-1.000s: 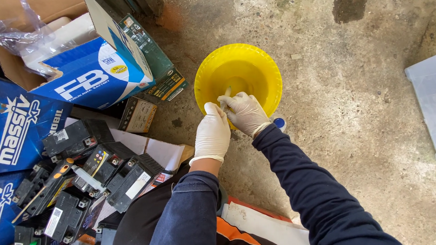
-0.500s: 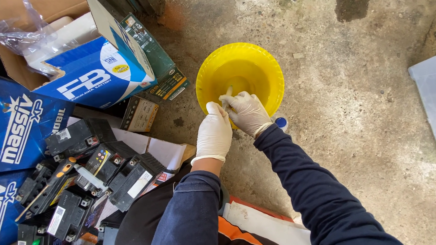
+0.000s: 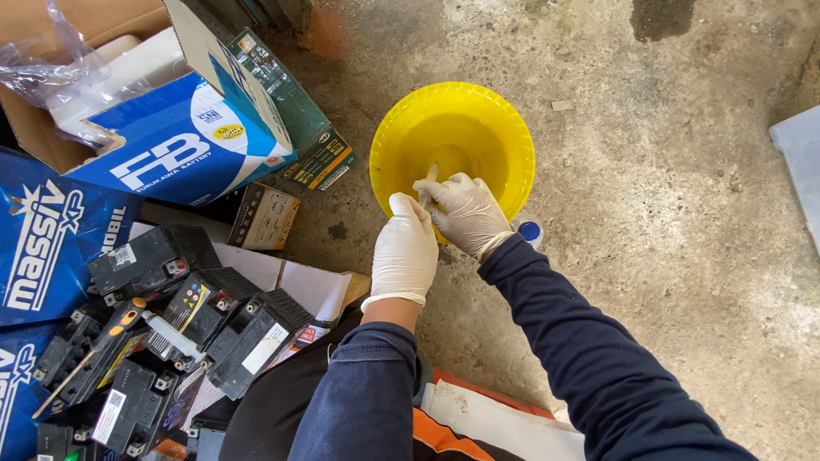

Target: Filling battery cells with liquid using a syringe

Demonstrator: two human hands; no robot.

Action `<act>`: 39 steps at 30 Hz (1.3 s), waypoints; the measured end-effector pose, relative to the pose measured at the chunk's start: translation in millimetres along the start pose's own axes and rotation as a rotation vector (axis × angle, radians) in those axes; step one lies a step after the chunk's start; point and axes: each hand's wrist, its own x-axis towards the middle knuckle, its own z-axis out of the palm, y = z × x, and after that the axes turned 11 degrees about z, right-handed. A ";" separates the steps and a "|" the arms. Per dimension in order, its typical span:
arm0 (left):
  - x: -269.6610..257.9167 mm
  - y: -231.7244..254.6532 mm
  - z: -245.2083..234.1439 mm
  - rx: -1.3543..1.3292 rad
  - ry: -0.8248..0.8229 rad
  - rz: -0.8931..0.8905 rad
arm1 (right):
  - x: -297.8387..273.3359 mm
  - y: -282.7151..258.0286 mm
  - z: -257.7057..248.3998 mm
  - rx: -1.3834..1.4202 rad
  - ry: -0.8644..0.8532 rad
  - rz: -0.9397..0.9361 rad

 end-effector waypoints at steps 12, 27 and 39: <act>-0.4 3.1 -1.8 -0.023 0.006 -0.030 | -0.9 -6.9 -6.1 -0.014 -0.012 0.029; -1.1 11.0 -23.0 -0.018 -0.095 -0.028 | -4.1 -18.3 -21.5 -0.086 -0.011 0.048; -3.2 -11.1 2.6 0.034 -0.019 -0.040 | 5.3 -14.0 -16.6 -0.015 -0.013 0.128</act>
